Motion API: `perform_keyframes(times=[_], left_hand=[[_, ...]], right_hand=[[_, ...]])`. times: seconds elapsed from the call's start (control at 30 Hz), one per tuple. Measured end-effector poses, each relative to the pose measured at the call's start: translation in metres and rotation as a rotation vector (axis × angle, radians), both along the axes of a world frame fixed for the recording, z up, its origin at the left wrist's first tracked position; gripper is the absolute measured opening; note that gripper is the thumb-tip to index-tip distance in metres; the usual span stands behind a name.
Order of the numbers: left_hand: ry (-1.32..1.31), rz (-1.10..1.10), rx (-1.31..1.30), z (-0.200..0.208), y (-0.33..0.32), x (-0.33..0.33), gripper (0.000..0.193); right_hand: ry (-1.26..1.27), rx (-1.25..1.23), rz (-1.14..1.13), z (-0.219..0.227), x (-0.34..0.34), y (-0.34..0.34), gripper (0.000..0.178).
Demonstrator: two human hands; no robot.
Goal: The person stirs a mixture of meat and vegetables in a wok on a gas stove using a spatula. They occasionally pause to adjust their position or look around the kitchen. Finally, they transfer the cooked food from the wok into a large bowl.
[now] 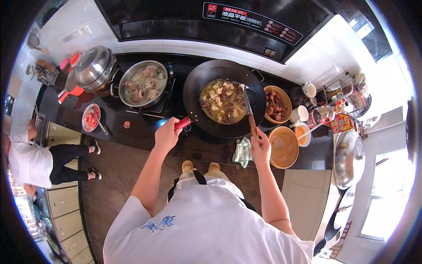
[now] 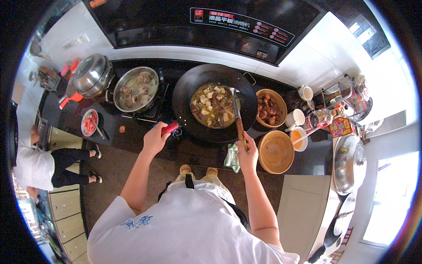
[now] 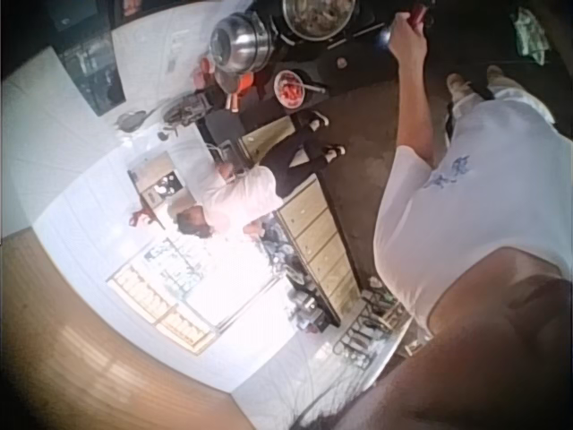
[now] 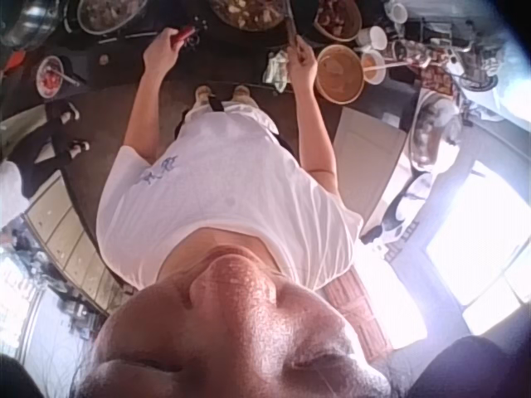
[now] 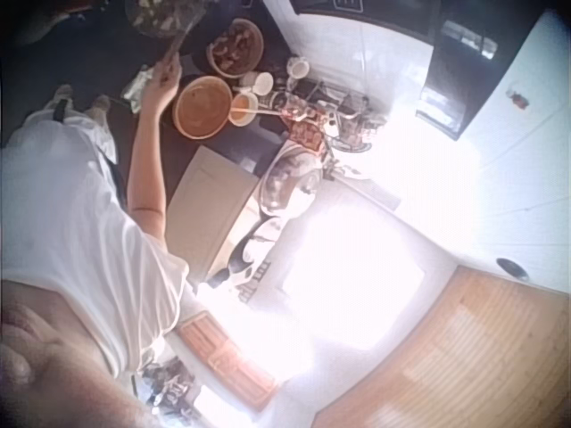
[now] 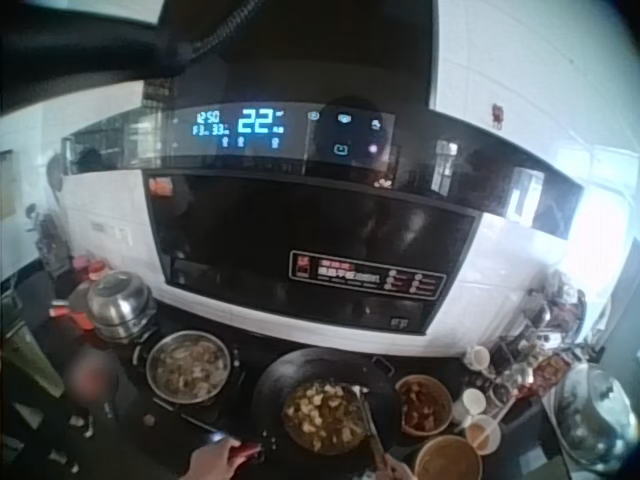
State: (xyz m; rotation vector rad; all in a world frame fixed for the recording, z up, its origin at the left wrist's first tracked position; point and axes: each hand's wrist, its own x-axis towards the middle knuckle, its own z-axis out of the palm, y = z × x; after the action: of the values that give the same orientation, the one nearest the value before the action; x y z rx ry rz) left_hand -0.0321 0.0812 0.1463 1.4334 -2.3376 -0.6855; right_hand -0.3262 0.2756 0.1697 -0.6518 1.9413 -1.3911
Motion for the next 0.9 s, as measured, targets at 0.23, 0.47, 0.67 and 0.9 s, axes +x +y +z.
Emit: perform_keyframes(times=[0.23,0.47,0.67,0.9], left_hand=[[0.027,0.012,-0.012,0.004,0.002,-0.002,0.031],[0.081,-0.045,-0.213,-0.009,-0.002,0.003,0.034],[0.079,-0.003,-0.187,0.003,0.002,-0.003,0.041],[0.122,0.01,-0.315,0.002,0.003,-0.003,0.055]], right_hand=[[0.195,0.038,0.042,-0.023,0.018,0.003,0.046],[0.395,0.098,0.142,-0.029,0.044,0.006,0.052],[0.312,0.119,0.183,-0.045,0.046,0.012,0.051],[0.231,0.121,0.203,-0.051,0.046,0.017,0.065]])
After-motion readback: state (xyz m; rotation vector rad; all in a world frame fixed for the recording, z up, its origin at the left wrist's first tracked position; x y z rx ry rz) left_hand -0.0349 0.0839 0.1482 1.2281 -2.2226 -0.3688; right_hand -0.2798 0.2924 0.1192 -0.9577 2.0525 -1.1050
